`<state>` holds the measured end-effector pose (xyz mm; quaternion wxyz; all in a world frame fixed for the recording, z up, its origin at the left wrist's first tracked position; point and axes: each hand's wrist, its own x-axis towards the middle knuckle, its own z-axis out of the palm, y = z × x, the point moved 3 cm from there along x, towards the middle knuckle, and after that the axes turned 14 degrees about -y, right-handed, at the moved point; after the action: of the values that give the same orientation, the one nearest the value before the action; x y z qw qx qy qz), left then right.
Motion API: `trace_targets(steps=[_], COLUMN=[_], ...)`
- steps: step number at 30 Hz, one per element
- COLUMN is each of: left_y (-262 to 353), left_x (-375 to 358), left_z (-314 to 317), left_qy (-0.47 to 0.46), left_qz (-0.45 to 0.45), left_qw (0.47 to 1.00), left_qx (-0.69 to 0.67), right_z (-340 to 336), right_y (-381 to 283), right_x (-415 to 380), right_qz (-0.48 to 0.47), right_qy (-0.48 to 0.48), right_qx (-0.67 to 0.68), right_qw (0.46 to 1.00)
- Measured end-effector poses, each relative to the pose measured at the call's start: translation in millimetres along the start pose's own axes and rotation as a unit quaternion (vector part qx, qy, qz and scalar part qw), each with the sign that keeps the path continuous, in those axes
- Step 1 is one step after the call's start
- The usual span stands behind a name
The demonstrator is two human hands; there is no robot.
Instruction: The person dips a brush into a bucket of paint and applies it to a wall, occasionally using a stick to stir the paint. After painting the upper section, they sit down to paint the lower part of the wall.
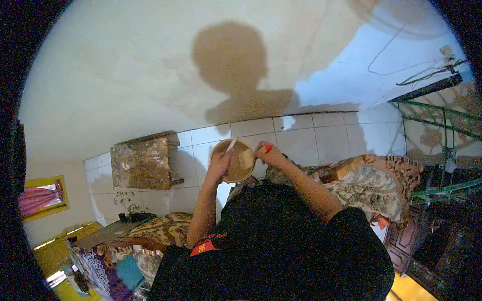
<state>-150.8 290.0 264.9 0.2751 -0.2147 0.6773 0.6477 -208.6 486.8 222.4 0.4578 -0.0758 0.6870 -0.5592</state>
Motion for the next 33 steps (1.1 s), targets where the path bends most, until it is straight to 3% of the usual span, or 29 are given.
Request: trace_targets(steps=[6,11,17,19,22,24,27,31,32,33], left_y=[6.6,16.2,7.7,9.5,14.4,9.9,34.6,48.9,47.4,41.0], left_x=[-0.8,-2.2,9.6,10.1,8.6,16.5,10.7,16.3,25.5,39.3], left_z=[-4.9,-17.6,-35.8,-41.7,-39.1,-42.7,-37.7,-31.3,-33.3,-34.4], left_qy=[0.010,-0.013,0.012,0.004,0.016,0.015,0.007,0.004,-0.005,-0.004], left_qz=[-0.016,-0.028,0.051,0.017,0.024,0.011,0.008,-0.035,0.050,0.051], left_qw=[0.999,0.997,0.996,0.992,0.995,0.994,0.991,0.997,0.992,0.992], left_qx=[0.038,0.068,0.073,0.125,0.095,0.106,0.133,0.066,0.114,0.117], right_z=[-3.3,7.0,20.8,25.2,28.1,25.2,16.6,4.1,-0.5,-6.5], right_y=[7.1,4.5,-1.4,-5.5,-4.8,4.5,4.0,2.2,4.7,7.8], right_x=[12.7,20.8,31.0,31.6,29.3,33.4,33.7,33.0,33.6,34.8], right_qz=[-0.017,-0.004,-0.008,-0.003,-0.007,-0.053,-0.020,-0.067,-0.072,-0.074], right_qy=[-0.038,-0.015,0.010,0.020,0.038,0.042,0.037,0.031,0.038,0.047], right_qx=[0.030,0.011,0.022,0.026,0.040,0.064,0.052,0.093,0.083,0.073], right_qw=[0.999,1.000,1.000,0.999,0.998,0.996,0.998,0.993,0.993,0.994])
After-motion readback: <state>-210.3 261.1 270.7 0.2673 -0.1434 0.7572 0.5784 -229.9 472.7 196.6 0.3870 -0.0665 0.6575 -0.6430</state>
